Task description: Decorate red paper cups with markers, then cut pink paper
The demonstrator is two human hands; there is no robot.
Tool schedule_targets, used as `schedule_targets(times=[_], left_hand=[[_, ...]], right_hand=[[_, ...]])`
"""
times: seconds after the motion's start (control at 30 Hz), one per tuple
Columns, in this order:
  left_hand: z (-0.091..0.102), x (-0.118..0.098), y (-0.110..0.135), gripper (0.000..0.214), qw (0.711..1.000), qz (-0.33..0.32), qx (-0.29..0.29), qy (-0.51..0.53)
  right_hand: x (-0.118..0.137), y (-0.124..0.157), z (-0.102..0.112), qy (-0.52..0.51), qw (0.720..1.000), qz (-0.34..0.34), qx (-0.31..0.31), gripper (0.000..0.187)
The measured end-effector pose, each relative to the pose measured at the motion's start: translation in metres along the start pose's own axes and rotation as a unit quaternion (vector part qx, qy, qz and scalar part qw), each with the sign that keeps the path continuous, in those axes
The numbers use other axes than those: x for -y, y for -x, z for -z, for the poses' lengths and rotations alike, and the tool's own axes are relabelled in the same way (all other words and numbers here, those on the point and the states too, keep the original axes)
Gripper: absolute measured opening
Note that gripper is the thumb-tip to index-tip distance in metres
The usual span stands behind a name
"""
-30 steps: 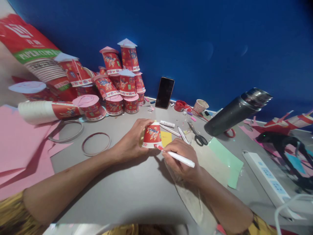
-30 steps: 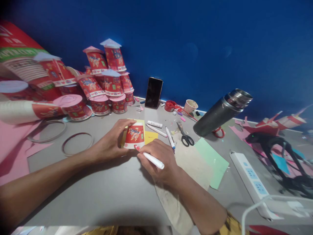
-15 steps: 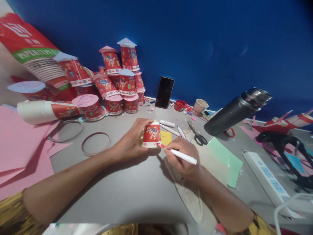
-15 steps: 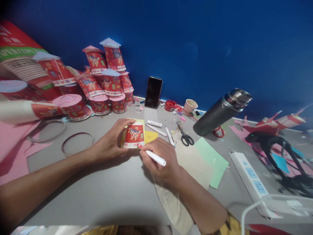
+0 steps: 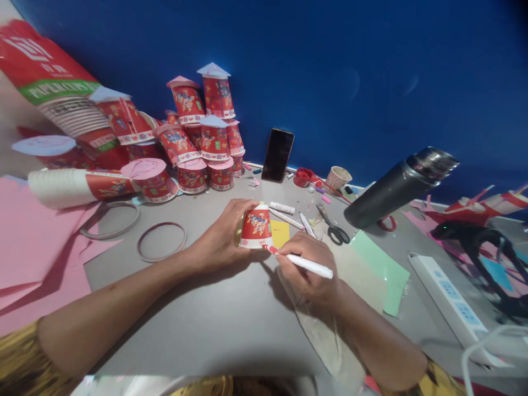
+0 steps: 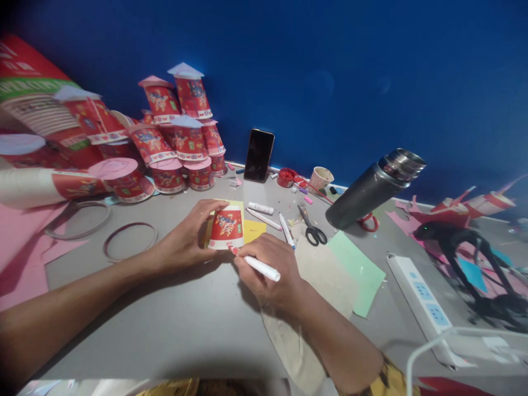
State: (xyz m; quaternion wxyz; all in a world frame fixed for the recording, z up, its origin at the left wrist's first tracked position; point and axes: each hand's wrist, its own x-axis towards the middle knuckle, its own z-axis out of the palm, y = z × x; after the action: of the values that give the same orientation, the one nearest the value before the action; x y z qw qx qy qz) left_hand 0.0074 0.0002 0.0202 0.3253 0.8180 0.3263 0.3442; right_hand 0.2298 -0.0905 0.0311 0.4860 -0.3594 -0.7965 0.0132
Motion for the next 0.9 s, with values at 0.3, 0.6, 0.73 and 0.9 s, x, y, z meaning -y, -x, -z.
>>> schedule_targets(times=[0.3,0.6,0.73,0.9], left_hand=[[-0.0004,0.0011,0.0009,0.078,1.000,-0.011,-0.001,0.001],[-0.0008,0.0051,0.0020,0.079,1.000,-0.019,0.001,-0.007],[-0.0018,0.0051,0.0011,0.078,1.000,-0.027,0.000,-0.009],[-0.0021,0.0051,0.0017,0.081,0.999,-0.032,-0.003,-0.012]], right_hand=[[0.0002,-0.0011,0.0006,0.022,1.000,0.001,-0.002,0.012],[-0.0009,0.0020,-0.0026,0.020,1.000,-0.007,0.003,0.011],[-0.0012,0.0025,-0.0031,0.019,1.000,-0.011,0.006,0.012],[-0.0003,0.0010,-0.0014,0.009,1.000,-0.010,0.003,0.014]])
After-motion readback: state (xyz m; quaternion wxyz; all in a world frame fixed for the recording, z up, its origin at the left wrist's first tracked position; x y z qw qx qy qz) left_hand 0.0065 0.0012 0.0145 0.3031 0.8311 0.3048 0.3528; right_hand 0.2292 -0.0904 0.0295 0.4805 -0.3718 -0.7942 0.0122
